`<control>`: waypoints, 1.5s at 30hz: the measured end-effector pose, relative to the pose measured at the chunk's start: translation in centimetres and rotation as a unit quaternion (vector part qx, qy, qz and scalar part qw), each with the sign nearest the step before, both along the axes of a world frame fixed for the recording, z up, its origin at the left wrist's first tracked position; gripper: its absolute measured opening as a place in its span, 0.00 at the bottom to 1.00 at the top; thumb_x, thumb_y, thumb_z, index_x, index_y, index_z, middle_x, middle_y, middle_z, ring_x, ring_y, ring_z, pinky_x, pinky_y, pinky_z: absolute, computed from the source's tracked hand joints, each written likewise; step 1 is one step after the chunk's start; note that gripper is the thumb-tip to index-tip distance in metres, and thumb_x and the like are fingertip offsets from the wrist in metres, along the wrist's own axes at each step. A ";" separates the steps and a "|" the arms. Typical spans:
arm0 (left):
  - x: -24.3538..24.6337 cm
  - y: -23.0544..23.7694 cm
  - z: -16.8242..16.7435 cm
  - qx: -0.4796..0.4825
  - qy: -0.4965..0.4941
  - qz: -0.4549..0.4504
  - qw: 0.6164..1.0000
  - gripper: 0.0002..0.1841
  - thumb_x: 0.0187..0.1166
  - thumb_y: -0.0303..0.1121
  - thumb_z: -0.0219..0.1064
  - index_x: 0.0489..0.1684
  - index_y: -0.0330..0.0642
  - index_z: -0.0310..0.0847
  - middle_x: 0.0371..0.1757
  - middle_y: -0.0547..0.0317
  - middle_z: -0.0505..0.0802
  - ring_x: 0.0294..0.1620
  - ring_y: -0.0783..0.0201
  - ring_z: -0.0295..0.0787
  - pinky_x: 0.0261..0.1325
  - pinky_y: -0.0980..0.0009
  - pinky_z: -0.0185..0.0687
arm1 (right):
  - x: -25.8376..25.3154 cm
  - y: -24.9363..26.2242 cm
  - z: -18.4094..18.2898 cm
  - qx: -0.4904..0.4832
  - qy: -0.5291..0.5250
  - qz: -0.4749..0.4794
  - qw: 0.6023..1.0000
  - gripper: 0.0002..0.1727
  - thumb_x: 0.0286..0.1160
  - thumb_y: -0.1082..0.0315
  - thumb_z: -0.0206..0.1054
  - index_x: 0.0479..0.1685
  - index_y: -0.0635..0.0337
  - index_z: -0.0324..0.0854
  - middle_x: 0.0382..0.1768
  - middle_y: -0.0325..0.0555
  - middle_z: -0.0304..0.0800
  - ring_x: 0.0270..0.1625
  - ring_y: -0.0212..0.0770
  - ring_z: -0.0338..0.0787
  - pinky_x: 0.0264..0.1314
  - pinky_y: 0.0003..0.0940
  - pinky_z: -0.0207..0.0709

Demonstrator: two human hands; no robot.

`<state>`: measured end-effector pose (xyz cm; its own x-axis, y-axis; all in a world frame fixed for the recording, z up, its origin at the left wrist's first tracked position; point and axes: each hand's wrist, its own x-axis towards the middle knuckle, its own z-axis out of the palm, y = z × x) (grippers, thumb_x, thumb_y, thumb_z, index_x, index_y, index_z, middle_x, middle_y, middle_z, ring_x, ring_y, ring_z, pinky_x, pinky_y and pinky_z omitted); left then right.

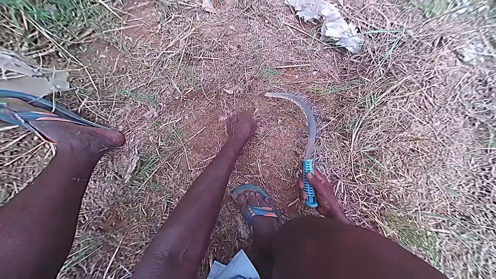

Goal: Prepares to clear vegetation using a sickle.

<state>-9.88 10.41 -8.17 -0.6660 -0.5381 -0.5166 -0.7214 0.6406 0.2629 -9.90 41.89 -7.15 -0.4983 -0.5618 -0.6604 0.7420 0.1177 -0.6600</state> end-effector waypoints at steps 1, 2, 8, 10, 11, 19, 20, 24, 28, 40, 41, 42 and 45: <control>0.0 -0.3 0.2 0.000 0.007 0.006 1.000 0.20 0.88 0.38 0.55 0.75 0.44 0.79 0.59 0.35 0.92 0.64 0.36 0.88 0.64 0.34 0.77 | 0.1 -0.5 -0.1 0.001 -0.008 0.010 1.000 0.17 0.85 0.61 0.46 0.64 0.60 0.65 0.22 0.40 0.83 0.14 0.34 0.82 0.16 0.28 0.81; 0.0 -0.7 0.5 0.003 0.015 0.010 1.000 0.21 0.89 0.37 0.54 0.76 0.44 0.78 0.60 0.34 0.91 0.65 0.35 0.88 0.64 0.34 0.77 | 0.1 -1.0 -0.3 0.003 -0.020 0.022 1.000 0.17 0.86 0.61 0.46 0.65 0.60 0.64 0.22 0.41 0.83 0.14 0.34 0.82 0.16 0.28 0.81; -0.7 -2.1 0.9 0.000 0.042 0.024 0.999 0.20 0.88 0.33 0.53 0.74 0.45 0.80 0.58 0.35 0.92 0.63 0.34 0.89 0.62 0.33 0.77 | 1.1 -2.5 -0.8 0.019 -0.091 0.089 0.992 0.19 0.91 0.61 0.44 0.72 0.60 0.63 0.22 0.41 0.81 0.14 0.34 0.81 0.16 0.27 0.81; 0.1 -2.7 0.4 0.006 0.048 0.032 0.998 0.20 0.88 0.32 0.53 0.76 0.44 0.79 0.60 0.33 0.91 0.64 0.33 0.87 0.64 0.33 0.77 | 2.1 -0.5 -0.7 0.008 -0.093 0.073 0.993 0.20 0.88 0.62 0.46 0.71 0.62 0.64 0.21 0.41 0.83 0.15 0.33 0.83 0.17 0.26 0.81; 0.8 -3.0 0.0 0.012 0.052 0.043 0.998 0.21 0.88 0.32 0.53 0.76 0.43 0.78 0.61 0.32 0.91 0.66 0.32 0.87 0.66 0.33 0.76 | 2.7 1.0 -0.8 0.009 -0.079 0.081 0.993 0.20 0.87 0.61 0.49 0.70 0.62 0.66 0.23 0.40 0.84 0.17 0.31 0.83 0.20 0.24 0.81; 9.8 -4.3 -1.2 0.092 0.155 0.318 0.931 0.27 0.93 0.47 0.52 0.68 0.26 0.77 0.57 0.25 0.87 0.61 0.32 0.85 0.66 0.32 0.74 | 2.4 2.5 -0.3 -0.013 0.009 0.088 0.996 0.21 0.82 0.63 0.51 0.70 0.62 0.67 0.26 0.34 0.86 0.21 0.28 0.85 0.24 0.22 0.82; 10.8 -4.3 -0.9 0.093 0.200 0.361 0.906 0.27 0.93 0.48 0.52 0.67 0.27 0.77 0.53 0.29 0.88 0.55 0.38 0.86 0.62 0.36 0.76 | 2.1 1.7 -0.1 -0.016 0.004 0.074 0.997 0.21 0.82 0.63 0.50 0.70 0.62 0.65 0.25 0.35 0.85 0.19 0.29 0.84 0.21 0.23 0.82; 11.4 -5.5 3.4 0.101 0.384 0.447 0.802 0.23 0.92 0.46 0.53 0.68 0.33 0.75 0.48 0.51 0.85 0.46 0.64 0.82 0.55 0.58 0.80 | 1.8 -0.7 0.1 0.011 -0.002 0.047 0.999 0.20 0.85 0.63 0.45 0.71 0.62 0.62 0.24 0.40 0.84 0.15 0.32 0.82 0.17 0.27 0.82; 5.6 -6.4 11.5 0.123 0.588 0.438 0.668 0.12 0.93 0.38 0.53 0.56 0.39 0.74 0.40 0.65 0.83 0.41 0.75 0.83 0.49 0.73 0.83 | 2.9 -1.7 -0.4 0.019 -0.018 0.040 0.999 0.16 0.88 0.67 0.42 0.67 0.63 0.63 0.23 0.40 0.83 0.14 0.33 0.82 0.17 0.28 0.82; -5.4 2.5 10.8 0.127 0.264 -0.208 0.933 0.38 0.81 0.50 0.70 0.91 0.52 0.63 0.86 0.51 0.75 0.84 0.50 0.73 0.80 0.40 0.70 | 4.4 -2.6 -0.4 0.057 0.017 0.088 0.994 0.16 0.85 0.69 0.43 0.66 0.63 0.64 0.22 0.37 0.84 0.14 0.32 0.82 0.17 0.27 0.82; -3.4 0.5 10.3 0.137 0.250 -0.196 0.938 0.36 0.84 0.48 0.68 0.91 0.49 0.63 0.84 0.48 0.78 0.82 0.50 0.76 0.80 0.41 0.70 | 4.4 -2.5 -0.4 0.061 0.018 0.089 0.994 0.16 0.85 0.70 0.43 0.66 0.63 0.64 0.22 0.37 0.83 0.14 0.32 0.82 0.17 0.27 0.82; -1.2 -2.1 10.2 0.134 0.228 -0.181 0.947 0.33 0.86 0.48 0.64 0.90 0.48 0.63 0.81 0.48 0.81 0.79 0.51 0.79 0.80 0.42 0.71 | 4.4 -2.5 -0.5 0.064 0.020 0.090 0.994 0.16 0.85 0.70 0.43 0.67 0.63 0.64 0.21 0.37 0.83 0.14 0.32 0.82 0.17 0.27 0.82; 6.6 -10.3 11.4 0.108 0.146 -0.103 0.978 0.29 0.91 0.47 0.58 0.88 0.45 0.65 0.73 0.47 0.87 0.70 0.50 0.87 0.75 0.42 0.76 | 4.0 -2.9 -0.5 0.065 0.030 0.118 0.990 0.17 0.86 0.69 0.44 0.69 0.63 0.63 0.21 0.37 0.84 0.15 0.32 0.82 0.17 0.27 0.82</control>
